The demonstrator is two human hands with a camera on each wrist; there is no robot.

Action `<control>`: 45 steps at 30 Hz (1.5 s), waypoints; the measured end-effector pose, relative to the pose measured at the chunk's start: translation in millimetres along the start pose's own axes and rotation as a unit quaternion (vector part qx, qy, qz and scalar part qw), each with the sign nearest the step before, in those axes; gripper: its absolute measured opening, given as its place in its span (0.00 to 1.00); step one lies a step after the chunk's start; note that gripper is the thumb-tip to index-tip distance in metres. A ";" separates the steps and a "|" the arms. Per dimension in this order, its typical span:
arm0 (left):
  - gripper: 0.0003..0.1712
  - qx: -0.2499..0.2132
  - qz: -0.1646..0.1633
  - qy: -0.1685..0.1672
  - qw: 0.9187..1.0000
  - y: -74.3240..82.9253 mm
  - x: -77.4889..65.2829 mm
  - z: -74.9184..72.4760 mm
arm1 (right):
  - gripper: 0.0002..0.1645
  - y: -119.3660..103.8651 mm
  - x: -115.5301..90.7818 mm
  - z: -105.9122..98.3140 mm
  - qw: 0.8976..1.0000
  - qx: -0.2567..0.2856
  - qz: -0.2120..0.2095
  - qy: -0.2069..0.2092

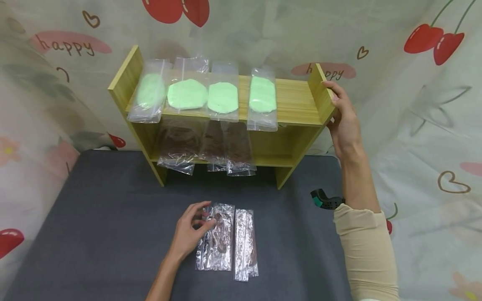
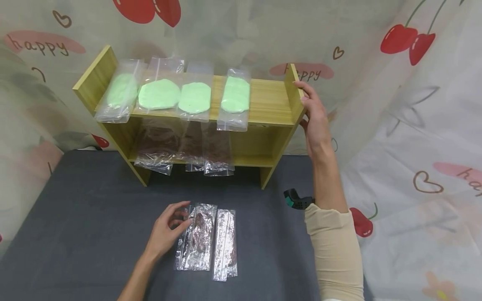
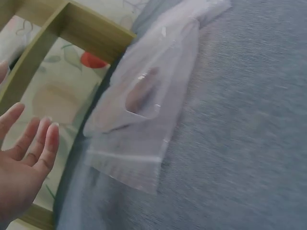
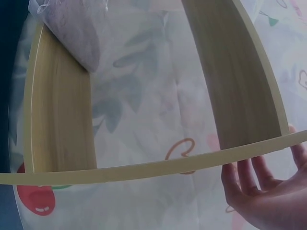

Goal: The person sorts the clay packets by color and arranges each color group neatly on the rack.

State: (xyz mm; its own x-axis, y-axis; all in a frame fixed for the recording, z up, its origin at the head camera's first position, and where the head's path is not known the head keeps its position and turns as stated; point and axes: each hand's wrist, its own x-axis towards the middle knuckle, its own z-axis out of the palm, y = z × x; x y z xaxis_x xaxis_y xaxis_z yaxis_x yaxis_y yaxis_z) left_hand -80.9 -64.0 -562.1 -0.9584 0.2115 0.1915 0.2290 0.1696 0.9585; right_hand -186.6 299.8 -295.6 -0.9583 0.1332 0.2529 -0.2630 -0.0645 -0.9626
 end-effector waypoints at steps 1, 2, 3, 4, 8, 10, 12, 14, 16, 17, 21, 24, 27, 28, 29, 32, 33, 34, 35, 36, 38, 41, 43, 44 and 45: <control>0.31 0.003 -0.006 -0.002 1.000 -1.6 -2.5 -0.1 | 0.24 -0.4 0.0 -0.1 1.000 0.001 0.001 -0.001; 0.32 0.006 -0.014 -0.005 1.000 -3.1 -5.1 -0.3 | 0.24 -0.8 0.0 -0.3 1.000 0.002 0.002 -0.003; 0.32 0.010 -0.022 -0.009 1.000 -4.6 -7.7 -0.6 | 0.24 -1.2 0.0 -0.5 1.000 0.002 0.003 -0.005; 0.33 0.014 -0.033 -0.012 0.999 -5.6 -10.0 -0.8 | 0.24 -1.7 0.1 -0.6 1.000 0.003 0.004 -0.007; 0.37 0.026 -0.090 -0.036 0.995 -7.5 -17.5 -1.1 | 0.25 -3.5 0.5 -1.0 1.000 0.004 0.005 -0.015; 0.38 0.034 -0.111 -0.049 0.992 -7.5 -19.6 -0.3 | 0.25 -4.2 0.8 -1.1 1.000 0.003 0.004 -0.018; 0.39 0.044 -0.122 -0.055 0.990 -7.9 -21.7 1.1 | 0.25 -4.4 0.8 -1.3 1.000 0.004 0.004 -0.019; 0.38 0.055 -0.128 -0.059 0.988 -8.3 -24.4 3.0 | 0.25 -4.1 0.7 -1.5 1.000 0.005 0.006 -0.019; 0.38 0.061 -0.131 -0.061 0.988 -9.1 -27.9 5.2 | 0.25 -3.3 0.4 -1.6 1.000 0.008 0.007 -0.020; 0.37 0.065 -0.135 -0.064 0.987 -9.3 -30.0 6.3 | 0.25 -2.7 0.2 -1.5 1.000 0.008 0.008 -0.021; 0.35 0.091 -0.137 -0.072 0.984 -11.3 -37.2 11.3 | 0.25 0.1 0.1 -0.2 1.000 0.004 0.012 -0.026; 0.36 0.120 -0.119 -0.069 0.983 -13.7 -39.2 16.0 | 0.25 1.5 0.2 0.5 1.000 -0.002 0.013 -0.025; 0.39 0.145 -0.099 -0.061 0.983 -15.9 -38.3 21.8 | 0.25 1.2 0.2 -0.2 1.000 -0.003 0.010 -0.020; 0.41 0.155 -0.095 -0.061 0.981 -16.2 -37.5 23.9 | 0.25 0.8 0.2 -0.7 1.000 -0.003 0.009 -0.019; 0.42 0.169 -0.096 -0.060 0.979 -16.2 -37.1 26.5 | 0.25 0.4 0.1 -1.2 1.000 -0.003 0.008 -0.018; 0.46 0.221 -0.095 -0.055 0.969 -14.8 -37.2 35.2 | 0.25 -1.2 -0.1 -2.2 1.000 -0.002 0.005 -0.015; 0.46 0.237 -0.096 -0.051 0.965 -13.9 -37.5 38.2 | 0.25 -1.6 -0.2 -2.3 1.000 -0.002 0.004 -0.015; 0.47 0.254 -0.096 -0.044 0.961 -12.9 -37.9 41.1 | 0.25 -1.9 -0.3 -2.3 1.000 -0.003 0.004 -0.014; 0.47 0.267 -0.097 -0.037 0.958 -12.1 -38.5 43.8 | 0.25 -2.2 -0.4 -2.2 1.000 -0.003 0.003 -0.014; 0.48 0.276 -0.095 -0.029 0.956 -11.3 -38.8 45.9 | 0.25 -2.5 -0.4 -2.2 1.000 -0.003 0.003 -0.013; 0.48 0.287 -0.097 -0.018 0.953 -10.7 -39.4 48.7 | 0.25 -2.0 -0.1 -1.6 1.000 -0.002 0.003 -0.014; 0.48 0.299 -0.093 -0.006 0.950 -11.1 -39.6 51.2 | 0.25 -1.4 0.4 -1.3 1.000 0.000 0.002 -0.013; 0.48 0.306 -0.087 -0.003 0.948 -11.4 -39.6 52.2 | 0.25 -0.8 0.6 -1.3 1.000 0.002 0.003 -0.011; 0.48 0.309 -0.084 -0.002 0.948 -11.4 -39.7 52.5 | 0.25 -0.5 0.6 -1.3 1.000 0.002 0.003 -0.010; 0.48 0.311 -0.080 -0.001 0.947 -11.4 -39.8 52.7 | 0.25 -0.1 0.8 -1.2 1.000 0.003 0.003 -0.010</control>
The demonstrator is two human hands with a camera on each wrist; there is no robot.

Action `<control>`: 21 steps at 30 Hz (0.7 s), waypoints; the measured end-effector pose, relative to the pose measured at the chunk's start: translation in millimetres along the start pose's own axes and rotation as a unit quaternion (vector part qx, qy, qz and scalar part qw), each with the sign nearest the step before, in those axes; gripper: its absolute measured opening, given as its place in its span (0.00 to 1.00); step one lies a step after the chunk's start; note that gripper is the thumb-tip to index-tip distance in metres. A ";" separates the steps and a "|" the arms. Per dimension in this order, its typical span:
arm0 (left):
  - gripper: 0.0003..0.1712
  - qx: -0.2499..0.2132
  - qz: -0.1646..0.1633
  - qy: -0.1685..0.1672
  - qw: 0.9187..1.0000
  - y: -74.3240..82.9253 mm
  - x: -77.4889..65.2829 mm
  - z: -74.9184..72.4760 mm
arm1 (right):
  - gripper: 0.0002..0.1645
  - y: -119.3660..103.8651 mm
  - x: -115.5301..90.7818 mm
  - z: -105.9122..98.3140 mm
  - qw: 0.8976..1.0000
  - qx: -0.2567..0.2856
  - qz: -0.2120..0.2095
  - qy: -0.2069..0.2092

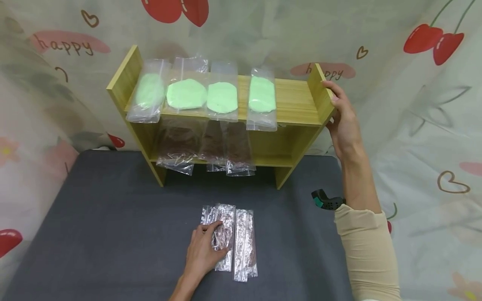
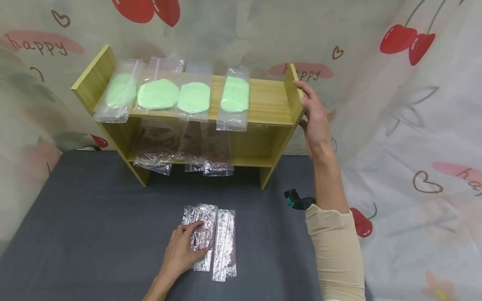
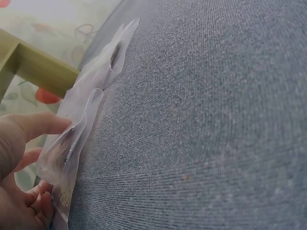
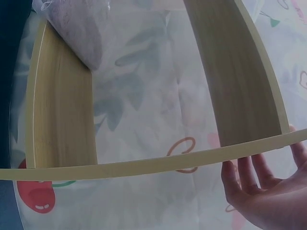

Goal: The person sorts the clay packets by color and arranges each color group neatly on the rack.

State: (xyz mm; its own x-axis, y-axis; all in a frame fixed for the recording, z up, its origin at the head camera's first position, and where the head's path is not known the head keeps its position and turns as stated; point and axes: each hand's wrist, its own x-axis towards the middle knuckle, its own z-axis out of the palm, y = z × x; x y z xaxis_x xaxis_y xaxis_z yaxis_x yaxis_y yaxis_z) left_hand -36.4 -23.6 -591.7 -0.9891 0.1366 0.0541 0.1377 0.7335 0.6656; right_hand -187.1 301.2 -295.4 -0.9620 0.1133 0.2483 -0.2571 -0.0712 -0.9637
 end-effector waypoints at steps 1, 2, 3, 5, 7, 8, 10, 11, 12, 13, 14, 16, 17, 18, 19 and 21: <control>0.48 0.002 0.004 0.001 1.000 0.2 0.1 0.2 | 0.25 0.0 -0.1 -0.3 1.000 0.000 0.000 0.000; 0.48 0.006 0.008 0.003 1.000 0.4 0.1 0.4 | 0.25 0.0 -0.1 -0.5 1.000 0.000 0.000 0.001; 0.49 0.008 0.011 0.004 1.000 0.7 0.1 0.4 | 0.25 0.0 -0.2 -0.7 1.000 0.002 -0.001 0.001; 0.49 0.013 0.016 0.006 1.000 1.2 -0.1 0.3 | 0.25 0.0 -0.3 -1.0 1.000 0.004 -0.001 0.000; 0.50 0.016 0.022 0.009 1.000 1.4 -0.1 0.1 | 0.25 0.0 -0.4 -1.0 1.000 0.005 0.000 0.001; 0.50 0.017 0.024 0.009 1.000 1.5 -0.1 0.0 | 0.25 0.0 -0.4 -0.8 1.000 0.005 0.000 0.001; 0.49 0.016 0.027 0.011 0.999 1.2 -0.2 0.0 | 0.25 0.1 -0.5 -0.7 1.000 0.004 0.000 0.001; 0.49 0.014 0.029 0.011 0.999 0.9 -0.4 0.0 | 0.25 0.3 -0.6 -0.7 1.000 0.004 0.000 0.001; 0.49 0.012 0.031 0.011 0.999 0.4 -0.5 -0.1 | 0.25 0.5 -0.7 -0.7 1.000 0.004 0.000 0.000; 0.48 0.011 0.034 0.012 0.999 -0.1 -0.5 -0.2 | 0.25 0.6 -0.9 -0.7 1.000 0.004 -0.001 0.000; 0.48 0.009 0.038 0.013 0.999 -0.7 -0.6 -0.3 | 0.25 0.8 -0.9 -0.7 1.000 0.004 -0.001 0.000; 0.48 0.003 0.048 0.016 0.999 -2.2 -0.6 -0.7 | 0.25 1.0 -1.1 -0.7 1.000 0.004 -0.003 -0.001; 0.48 -0.001 0.053 0.017 0.998 -2.9 -0.6 -1.0 | 0.25 1.1 -1.1 -0.7 1.000 0.004 -0.004 -0.001; 0.48 -0.006 0.058 0.019 0.998 -3.7 -0.4 -1.3 | 0.25 1.2 -1.1 -0.7 1.000 0.003 -0.005 -0.001; 0.48 -0.012 0.063 0.021 0.998 -4.6 -0.4 -1.5 | 0.25 1.3 -1.1 -0.6 1.000 0.003 -0.006 0.000; 0.48 -0.030 0.068 0.023 0.997 -6.2 -0.3 -2.3 | 0.25 1.4 -1.1 -0.5 1.000 0.001 -0.007 0.000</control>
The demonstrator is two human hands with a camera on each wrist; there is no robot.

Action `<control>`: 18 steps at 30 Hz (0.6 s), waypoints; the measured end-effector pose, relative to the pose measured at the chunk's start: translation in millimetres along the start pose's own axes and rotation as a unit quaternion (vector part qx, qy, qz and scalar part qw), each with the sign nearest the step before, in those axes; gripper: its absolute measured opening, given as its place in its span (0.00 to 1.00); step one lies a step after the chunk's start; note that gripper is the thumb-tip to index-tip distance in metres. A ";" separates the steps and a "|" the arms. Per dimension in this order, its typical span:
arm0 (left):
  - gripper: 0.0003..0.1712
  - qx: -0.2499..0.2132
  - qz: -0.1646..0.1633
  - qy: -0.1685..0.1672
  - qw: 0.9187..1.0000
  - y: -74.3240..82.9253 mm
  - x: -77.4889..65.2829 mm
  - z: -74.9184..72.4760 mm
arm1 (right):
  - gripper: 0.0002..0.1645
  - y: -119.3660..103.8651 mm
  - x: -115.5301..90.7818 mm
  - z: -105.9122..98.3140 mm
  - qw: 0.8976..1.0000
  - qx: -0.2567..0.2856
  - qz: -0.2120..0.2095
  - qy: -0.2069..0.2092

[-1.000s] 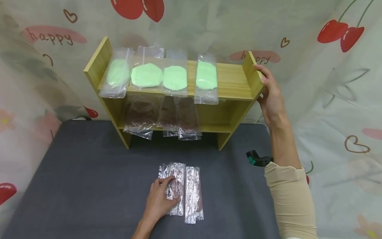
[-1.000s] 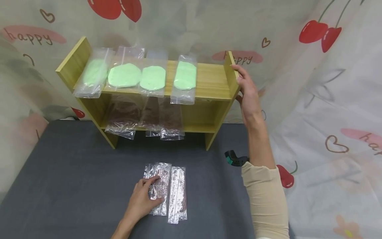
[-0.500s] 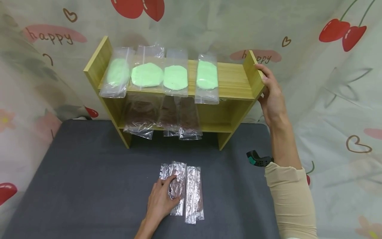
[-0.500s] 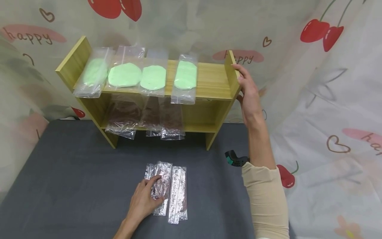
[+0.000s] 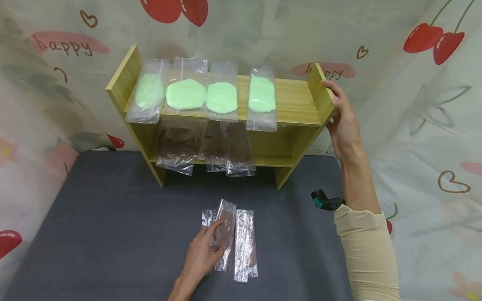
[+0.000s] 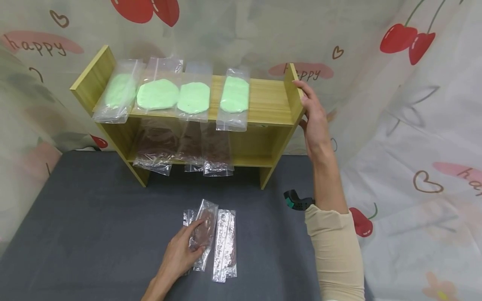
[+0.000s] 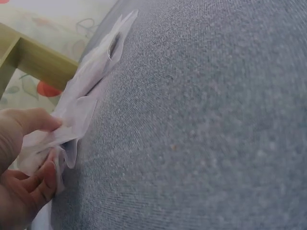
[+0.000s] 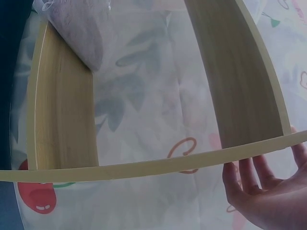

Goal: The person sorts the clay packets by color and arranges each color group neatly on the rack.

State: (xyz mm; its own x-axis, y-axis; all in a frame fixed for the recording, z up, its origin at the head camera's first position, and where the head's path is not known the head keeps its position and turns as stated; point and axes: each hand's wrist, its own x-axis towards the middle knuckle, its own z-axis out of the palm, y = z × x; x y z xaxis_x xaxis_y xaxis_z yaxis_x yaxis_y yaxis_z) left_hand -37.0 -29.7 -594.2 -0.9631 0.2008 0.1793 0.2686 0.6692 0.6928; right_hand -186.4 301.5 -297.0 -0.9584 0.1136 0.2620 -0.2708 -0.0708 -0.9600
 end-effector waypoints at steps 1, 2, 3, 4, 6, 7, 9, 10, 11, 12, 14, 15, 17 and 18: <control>0.48 -0.009 0.001 0.002 1.000 -0.5 0.0 -0.6 | 0.25 0.0 0.0 0.0 1.000 -0.001 0.000 0.000; 0.48 -0.018 0.003 0.005 1.000 -1.1 0.2 -1.0 | 0.25 0.0 -0.1 0.1 1.000 -0.001 0.000 0.001; 0.48 -0.027 0.004 0.007 1.000 -1.7 0.5 -1.4 | 0.25 0.0 -0.1 0.1 1.000 0.000 0.000 0.001; 0.48 -0.042 0.002 0.007 0.999 -2.1 0.6 -2.0 | 0.25 -0.1 -0.2 0.2 1.000 0.000 0.001 0.001; 0.48 -0.082 -0.006 0.005 0.997 -2.3 1.5 -3.4 | 0.25 -0.1 -0.3 0.4 1.000 0.001 0.001 0.002; 0.48 -0.110 -0.013 -0.002 0.994 -2.2 2.0 -4.2 | 0.25 -0.1 -0.3 0.4 1.000 0.001 0.001 0.002; 0.47 -0.173 -0.034 -0.017 0.984 -1.4 2.9 -6.3 | 0.25 -0.1 -0.5 0.5 1.000 0.000 0.000 0.002; 0.47 -0.204 -0.046 -0.024 0.978 -0.5 3.2 -7.5 | 0.26 0.0 -0.5 0.5 1.000 -0.001 -0.001 0.002; 0.47 -0.231 -0.057 -0.031 0.971 0.4 3.8 -8.9 | 0.26 0.0 -0.6 0.5 1.000 -0.002 -0.001 0.002; 0.47 -0.255 -0.065 -0.035 0.964 1.5 4.4 -10.3 | 0.26 0.0 -0.7 0.6 1.000 -0.002 -0.002 0.002; 0.47 -0.296 -0.079 -0.040 0.951 3.9 5.1 -13.1 | 0.26 0.0 -0.8 0.7 1.000 -0.004 -0.003 0.002; 0.46 -0.317 -0.085 -0.041 0.944 5.4 5.5 -14.6 | 0.26 0.0 -0.8 0.8 1.000 -0.005 -0.003 0.001; 0.46 -0.355 -0.094 -0.044 0.929 8.2 6.1 -17.5 | 0.26 0.0 -0.9 1.0 1.000 -0.006 -0.003 0.001; 0.46 -0.373 -0.098 -0.045 0.921 9.4 6.1 -18.9 | 0.26 0.1 -1.0 1.2 1.000 -0.006 -0.003 0.002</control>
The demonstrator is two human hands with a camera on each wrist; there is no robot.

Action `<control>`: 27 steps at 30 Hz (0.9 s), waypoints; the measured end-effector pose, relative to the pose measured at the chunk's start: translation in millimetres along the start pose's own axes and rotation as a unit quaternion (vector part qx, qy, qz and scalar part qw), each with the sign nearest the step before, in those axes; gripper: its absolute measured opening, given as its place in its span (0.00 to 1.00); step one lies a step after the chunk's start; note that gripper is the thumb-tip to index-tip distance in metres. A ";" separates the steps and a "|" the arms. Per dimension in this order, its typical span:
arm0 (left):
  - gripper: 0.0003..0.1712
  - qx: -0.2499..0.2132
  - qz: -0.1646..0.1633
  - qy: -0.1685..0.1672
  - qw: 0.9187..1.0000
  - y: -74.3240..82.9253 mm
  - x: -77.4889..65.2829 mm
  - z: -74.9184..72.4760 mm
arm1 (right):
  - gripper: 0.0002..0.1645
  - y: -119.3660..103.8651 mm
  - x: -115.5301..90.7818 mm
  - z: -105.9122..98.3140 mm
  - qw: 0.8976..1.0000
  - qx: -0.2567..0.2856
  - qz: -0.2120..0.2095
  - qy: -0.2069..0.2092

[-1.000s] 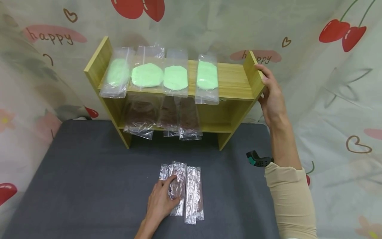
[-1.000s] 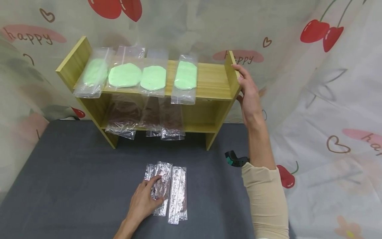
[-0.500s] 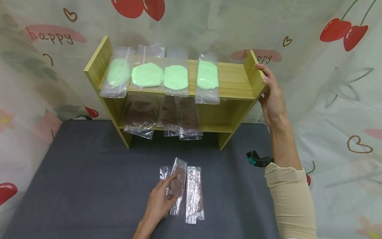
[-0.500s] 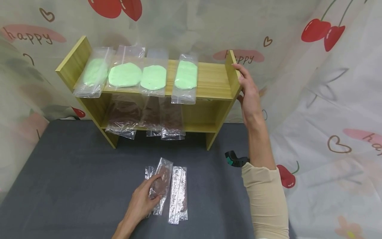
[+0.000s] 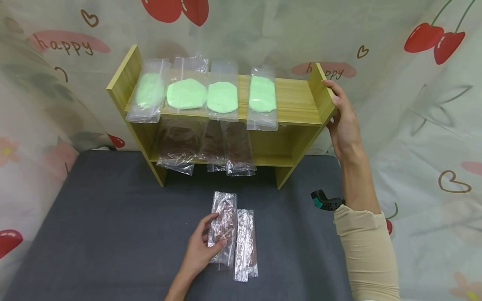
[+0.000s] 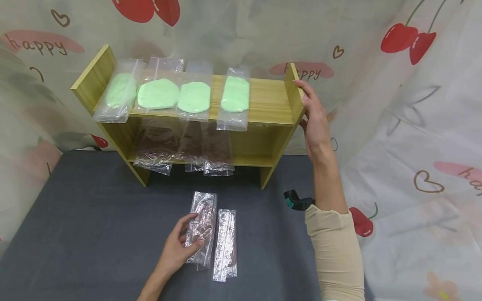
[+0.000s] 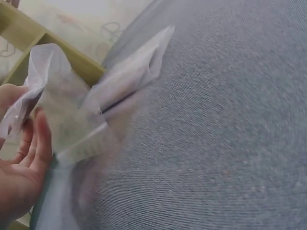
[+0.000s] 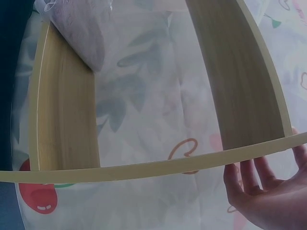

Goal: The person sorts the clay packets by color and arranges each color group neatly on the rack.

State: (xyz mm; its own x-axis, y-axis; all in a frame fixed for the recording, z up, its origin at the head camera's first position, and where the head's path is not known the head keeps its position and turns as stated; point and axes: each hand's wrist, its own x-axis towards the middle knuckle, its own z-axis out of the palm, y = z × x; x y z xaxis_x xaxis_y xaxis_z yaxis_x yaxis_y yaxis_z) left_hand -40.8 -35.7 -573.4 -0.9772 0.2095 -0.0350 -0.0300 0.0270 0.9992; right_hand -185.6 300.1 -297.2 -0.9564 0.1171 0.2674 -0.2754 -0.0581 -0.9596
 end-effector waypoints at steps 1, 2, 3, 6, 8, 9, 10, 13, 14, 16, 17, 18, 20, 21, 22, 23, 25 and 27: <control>0.47 -0.017 -0.006 -0.001 1.000 1.9 -0.4 -0.1 | 0.26 0.1 0.0 0.1 1.000 -0.001 0.000 0.000; 0.47 -0.029 -0.010 -0.003 1.000 3.6 -0.9 -0.3 | 0.26 0.1 -0.1 0.3 1.000 -0.001 0.000 0.000; 0.47 -0.036 -0.014 -0.003 0.999 5.2 -1.4 -0.5 | 0.26 0.2 -0.2 0.4 1.000 -0.001 0.001 0.000; 0.48 -0.035 -0.008 -0.004 0.999 8.9 -2.7 -1.8 | 0.26 0.3 -0.5 0.6 1.000 -0.001 0.002 0.001; 0.49 -0.020 0.007 -0.005 1.000 12.1 -3.4 -2.6 | 0.26 0.2 -0.6 0.7 1.000 -0.001 0.002 0.001; 0.49 -0.012 0.013 -0.002 1.000 17.2 -4.1 -2.4 | 0.26 0.1 -0.6 0.7 1.000 -0.002 0.002 0.001; 0.49 -0.003 0.021 0.001 1.000 23.8 -5.1 -2.3 | 0.26 0.1 -0.6 0.7 1.000 -0.003 0.001 0.001; 0.49 -0.006 0.032 0.001 0.999 35.4 -6.7 -2.4 | 0.26 0.0 -0.4 0.7 1.000 -0.004 0.000 0.001; 0.49 -0.017 0.034 -0.002 0.999 38.4 -7.2 -2.4 | 0.26 -0.1 -0.4 0.8 1.000 -0.004 0.001 0.001; 0.49 -0.047 0.035 -0.011 0.998 41.1 -7.6 -3.4 | 0.26 -0.1 -0.4 0.9 1.000 -0.005 0.001 0.001; 0.49 -0.064 0.038 -0.018 0.997 39.3 -7.4 -3.9 | 0.26 -0.2 -0.4 1.0 1.000 -0.005 0.001 0.002; 0.50 -0.078 0.040 -0.024 0.996 38.6 -7.2 -4.5 | 0.26 -0.2 -0.4 1.0 1.000 -0.006 0.001 0.002; 0.49 -0.091 0.050 -0.030 0.994 43.7 -8.4 -5.1 | 0.26 -0.2 -0.5 1.1 1.000 -0.007 0.002 0.003; 0.49 -0.094 0.053 -0.032 0.994 46.2 -8.8 -5.4 | 0.26 -0.1 -0.5 1.1 1.000 -0.008 0.002 0.003; 0.48 -0.095 0.059 -0.034 0.993 48.7 -9.2 -5.5 | 0.26 0.0 -0.6 1.0 1.000 -0.008 0.002 0.004; 0.47 -0.094 0.063 -0.035 0.993 51.5 -9.6 -5.5 | 0.26 0.1 -0.6 1.0 1.000 -0.008 0.002 0.004; 0.45 -0.090 0.068 -0.033 0.993 57.6 -10.0 -5.3 | 0.26 0.3 -0.5 0.9 1.000 -0.007 0.002 0.004; 0.42 -0.079 0.071 -0.026 0.994 64.3 -10.1 -5.0 | 0.26 0.5 -0.4 0.9 1.000 -0.008 0.003 0.005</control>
State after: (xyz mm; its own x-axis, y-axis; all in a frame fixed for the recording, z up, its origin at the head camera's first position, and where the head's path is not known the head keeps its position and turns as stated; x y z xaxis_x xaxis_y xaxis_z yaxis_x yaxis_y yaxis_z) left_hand -33.9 -40.9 -508.7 -0.9621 0.2499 0.1091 0.0703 -0.1594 0.9847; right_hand -185.5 299.1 -297.7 -0.9568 0.1269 0.2617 -0.2689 -0.0434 -0.9622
